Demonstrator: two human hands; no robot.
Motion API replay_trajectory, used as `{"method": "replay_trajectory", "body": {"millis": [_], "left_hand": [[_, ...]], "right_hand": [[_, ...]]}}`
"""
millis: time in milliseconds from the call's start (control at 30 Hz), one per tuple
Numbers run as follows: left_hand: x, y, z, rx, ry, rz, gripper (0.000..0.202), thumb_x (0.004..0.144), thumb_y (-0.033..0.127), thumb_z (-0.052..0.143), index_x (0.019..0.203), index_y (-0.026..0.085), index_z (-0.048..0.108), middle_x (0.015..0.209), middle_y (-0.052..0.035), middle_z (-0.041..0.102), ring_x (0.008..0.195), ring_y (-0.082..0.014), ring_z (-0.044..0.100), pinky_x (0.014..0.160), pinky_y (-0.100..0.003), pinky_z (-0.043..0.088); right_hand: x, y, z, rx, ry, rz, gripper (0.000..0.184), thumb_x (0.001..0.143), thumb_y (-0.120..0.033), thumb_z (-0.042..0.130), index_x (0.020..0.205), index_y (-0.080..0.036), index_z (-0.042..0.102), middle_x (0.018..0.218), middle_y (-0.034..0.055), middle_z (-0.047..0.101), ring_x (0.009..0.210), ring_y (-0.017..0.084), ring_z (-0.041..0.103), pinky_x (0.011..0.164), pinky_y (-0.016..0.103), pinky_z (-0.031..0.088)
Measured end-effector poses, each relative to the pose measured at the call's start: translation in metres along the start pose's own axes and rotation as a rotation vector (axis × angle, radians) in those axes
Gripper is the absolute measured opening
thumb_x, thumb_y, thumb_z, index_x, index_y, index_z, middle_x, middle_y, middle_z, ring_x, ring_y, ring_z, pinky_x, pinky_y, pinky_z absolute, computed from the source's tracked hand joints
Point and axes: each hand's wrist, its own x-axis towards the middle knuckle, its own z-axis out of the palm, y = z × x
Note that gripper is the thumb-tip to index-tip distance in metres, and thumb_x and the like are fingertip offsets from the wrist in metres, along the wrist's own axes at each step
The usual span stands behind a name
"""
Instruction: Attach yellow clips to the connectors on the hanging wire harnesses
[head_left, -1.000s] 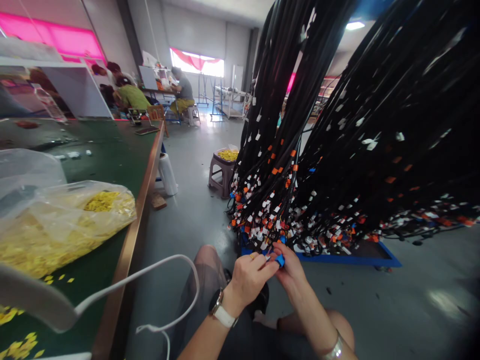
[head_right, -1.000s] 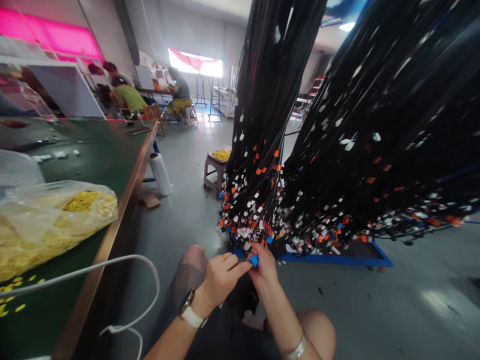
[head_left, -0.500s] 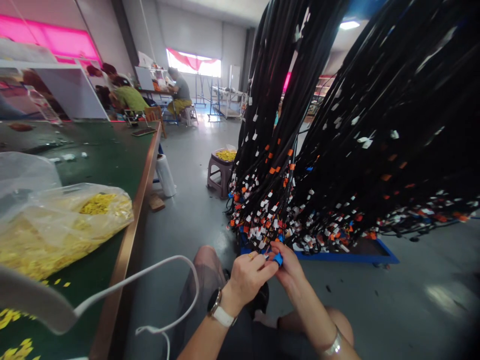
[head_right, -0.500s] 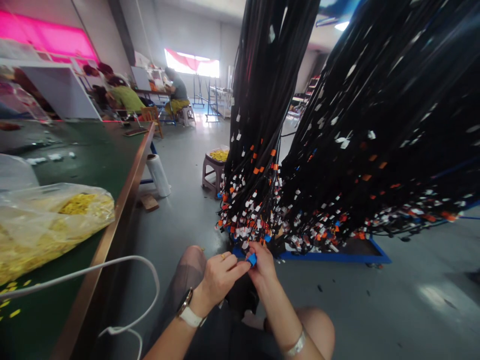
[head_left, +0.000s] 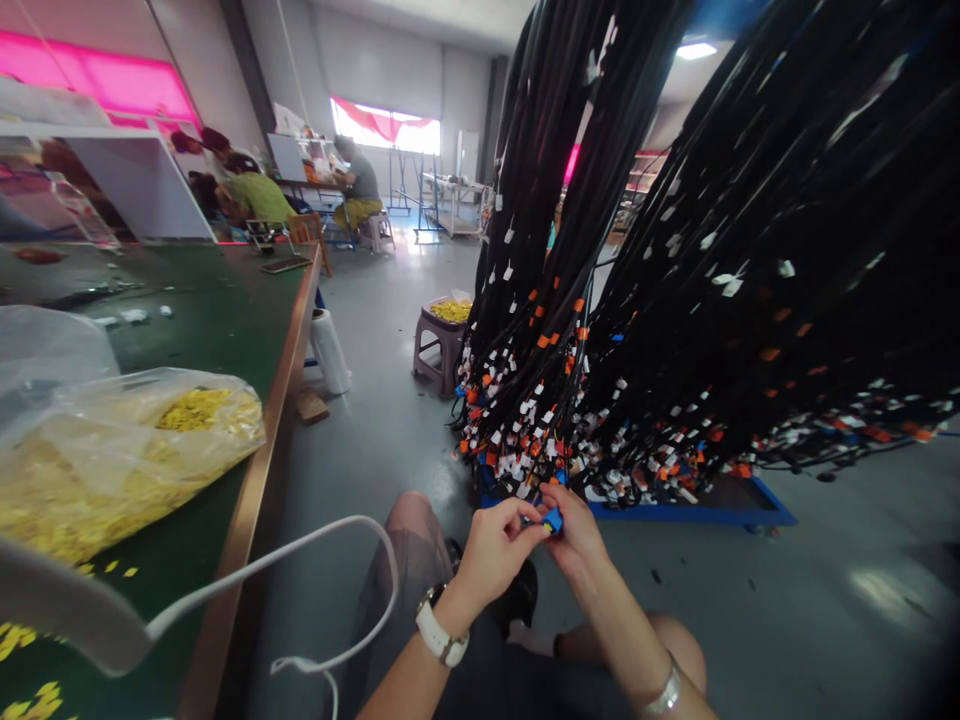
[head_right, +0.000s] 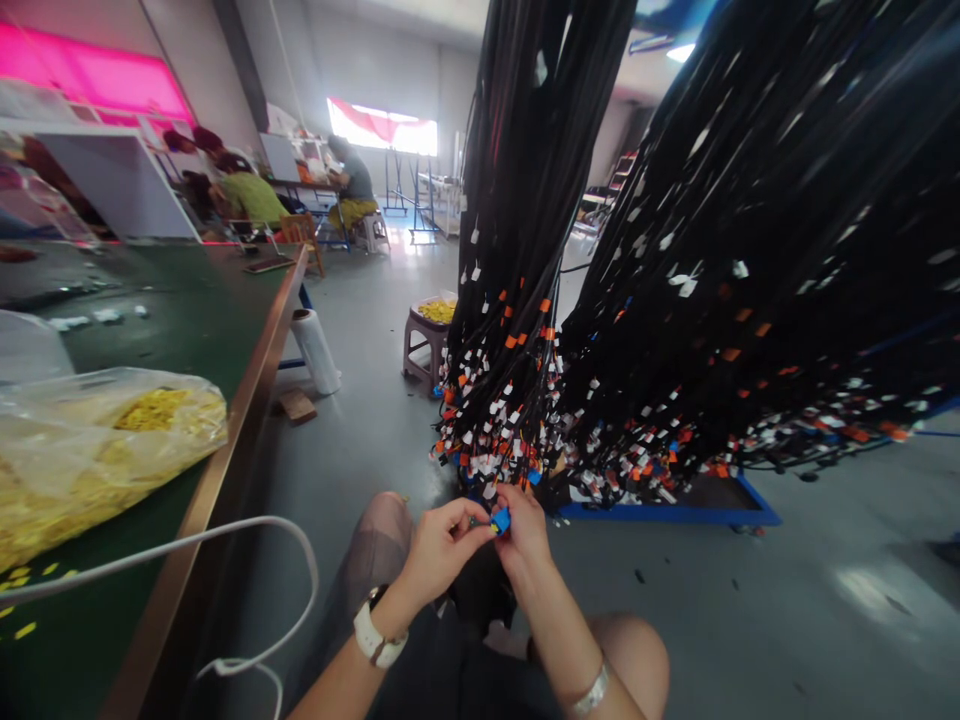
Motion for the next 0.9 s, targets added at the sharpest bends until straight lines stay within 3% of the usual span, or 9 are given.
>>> {"method": "replay_trajectory", "body": {"millis": [267,400,567,900], "left_hand": [[-0.004,-0.001,0.005,-0.094,0.094,-0.021,0.012,0.075,0.026,0.063,0.076,0.015,0.067,0.049,0.0083,0.032,0.048,-0.0067,0.031,0.051,-0.019,0.027],[-0.007,-0.001,0.007,-0.033,0.096,0.053,0.013,0.079,0.024,0.058,0.080,0.016,0.069,0.052,0.0055,0.045,0.049,-0.0074,0.037,0.051,-0.019,0.030],[-0.007,-0.005,0.006,-0.010,0.043,0.145,0.013,0.082,0.021,0.055,0.080,0.017,0.067,0.072,0.0004,0.064,0.056,-0.0085,0.048,0.058,-0.019,0.037],[0.004,-0.008,-0.009,0.040,-0.096,0.320,0.018,0.086,0.021,0.050,0.083,0.018,0.067,0.078,-0.0017,0.068,0.070,-0.0114,0.060,0.068,-0.021,0.044]], "right_hand": [[0.002,0.002,0.000,-0.008,0.001,-0.008,0.029,0.049,-0.010,0.071,0.049,-0.019,0.043,0.037,-0.0101,0.042,0.033,0.004,0.038,0.032,0.016,0.027],[0.003,0.003,0.000,0.010,0.001,-0.013,0.030,0.049,-0.010,0.071,0.049,-0.019,0.042,0.037,-0.0101,0.042,0.032,0.004,0.037,0.032,0.016,0.026],[0.001,0.002,0.001,0.030,-0.009,-0.011,0.030,0.047,-0.009,0.071,0.049,-0.019,0.042,0.036,-0.0102,0.041,0.032,0.003,0.035,0.031,0.016,0.026],[-0.001,0.002,0.004,0.029,-0.008,0.005,0.030,0.046,-0.009,0.071,0.047,-0.019,0.042,0.036,-0.0100,0.041,0.032,0.003,0.035,0.030,0.015,0.025]]}}
